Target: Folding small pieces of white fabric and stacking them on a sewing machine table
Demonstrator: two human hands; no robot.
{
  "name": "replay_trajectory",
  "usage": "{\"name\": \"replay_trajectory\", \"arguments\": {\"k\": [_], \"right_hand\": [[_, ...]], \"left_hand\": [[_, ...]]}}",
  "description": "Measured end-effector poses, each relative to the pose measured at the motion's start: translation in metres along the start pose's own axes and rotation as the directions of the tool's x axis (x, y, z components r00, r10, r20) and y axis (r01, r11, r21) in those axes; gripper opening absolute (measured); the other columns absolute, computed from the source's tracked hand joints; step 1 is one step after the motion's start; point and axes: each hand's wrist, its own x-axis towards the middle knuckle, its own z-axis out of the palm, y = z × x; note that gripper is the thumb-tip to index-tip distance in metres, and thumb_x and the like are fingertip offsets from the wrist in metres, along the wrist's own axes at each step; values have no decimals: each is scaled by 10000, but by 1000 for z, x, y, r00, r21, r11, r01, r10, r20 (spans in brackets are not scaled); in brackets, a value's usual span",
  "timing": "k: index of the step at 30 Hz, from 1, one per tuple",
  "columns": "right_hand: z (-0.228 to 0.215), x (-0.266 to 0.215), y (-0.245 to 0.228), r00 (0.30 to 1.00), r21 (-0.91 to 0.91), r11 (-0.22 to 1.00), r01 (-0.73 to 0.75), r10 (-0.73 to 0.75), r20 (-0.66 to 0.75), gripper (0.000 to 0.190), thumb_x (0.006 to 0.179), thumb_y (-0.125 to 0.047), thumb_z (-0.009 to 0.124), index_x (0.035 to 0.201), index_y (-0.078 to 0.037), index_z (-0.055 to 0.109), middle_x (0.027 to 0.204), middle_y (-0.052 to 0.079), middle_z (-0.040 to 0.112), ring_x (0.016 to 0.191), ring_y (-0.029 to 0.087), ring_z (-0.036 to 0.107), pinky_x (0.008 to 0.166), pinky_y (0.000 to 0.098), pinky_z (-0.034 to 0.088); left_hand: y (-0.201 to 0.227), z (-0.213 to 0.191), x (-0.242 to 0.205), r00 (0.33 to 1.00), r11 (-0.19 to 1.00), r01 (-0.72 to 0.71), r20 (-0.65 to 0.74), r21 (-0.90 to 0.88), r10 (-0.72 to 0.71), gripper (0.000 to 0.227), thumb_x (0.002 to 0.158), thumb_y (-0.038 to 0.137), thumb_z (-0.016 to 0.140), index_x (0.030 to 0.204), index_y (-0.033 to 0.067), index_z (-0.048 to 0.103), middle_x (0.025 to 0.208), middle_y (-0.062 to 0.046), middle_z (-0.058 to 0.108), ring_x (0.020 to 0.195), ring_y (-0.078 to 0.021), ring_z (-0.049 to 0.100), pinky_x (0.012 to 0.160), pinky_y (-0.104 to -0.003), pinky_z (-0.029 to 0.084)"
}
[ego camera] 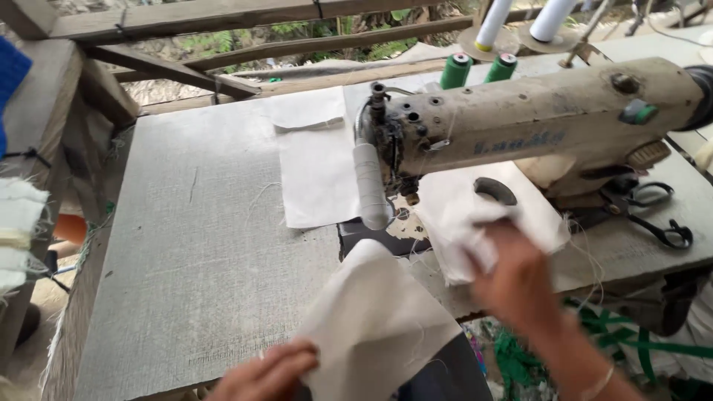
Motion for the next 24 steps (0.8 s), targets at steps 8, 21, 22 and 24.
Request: {"name": "replay_trajectory", "arguments": {"k": [8, 21, 22, 24], "right_hand": [[47, -43, -82, 775, 308, 845, 437, -528, 347, 602, 991, -563, 587, 1235, -15, 624, 1305, 207, 610, 1306, 410, 509, 1039, 582, 375], [50, -80, -58, 801, 161, 827, 539, -562, 204, 67, 965, -110, 586, 1021, -121, 621, 1266, 160, 578, 1256, 384, 554, 1091, 669, 355], [50, -80, -56, 797, 171, 823, 541, -567, 209, 67, 965, -110, 586, 1021, -121, 621, 1266, 160, 578, 1256, 384, 554, 1091, 669, 355], [51, -77, -51, 763, 216, 802, 557, -597, 249, 109, 973, -85, 557, 1042, -98, 640, 1100, 101, 606, 1106, 322, 586, 1080, 626, 346]], "left_hand": [[-43, -58, 64, 989, 989, 132, -80, 64, -127, 385, 881, 469, 746, 1024, 121, 668, 1014, -37, 685, 894, -258, 637, 804, -382, 474], [33, 21, 23, 956, 837, -161, -128, 524, 265, 107, 1030, 115, 495, 1095, 81, 572, 1186, -164, 554, 1195, -376, 538, 1089, -602, 381], [30, 24, 20, 958, 840, -151, -132, 521, 254, 107, 1030, 115, 495, 1095, 81, 572, 1186, -164, 554, 1195, -376, 538, 1089, -602, 381], [22, 27, 18, 967, 901, -140, -138, 410, 213, 187, 963, 81, 475, 1119, 58, 574, 1237, -211, 555, 1302, -449, 544, 1117, -700, 327]]}}
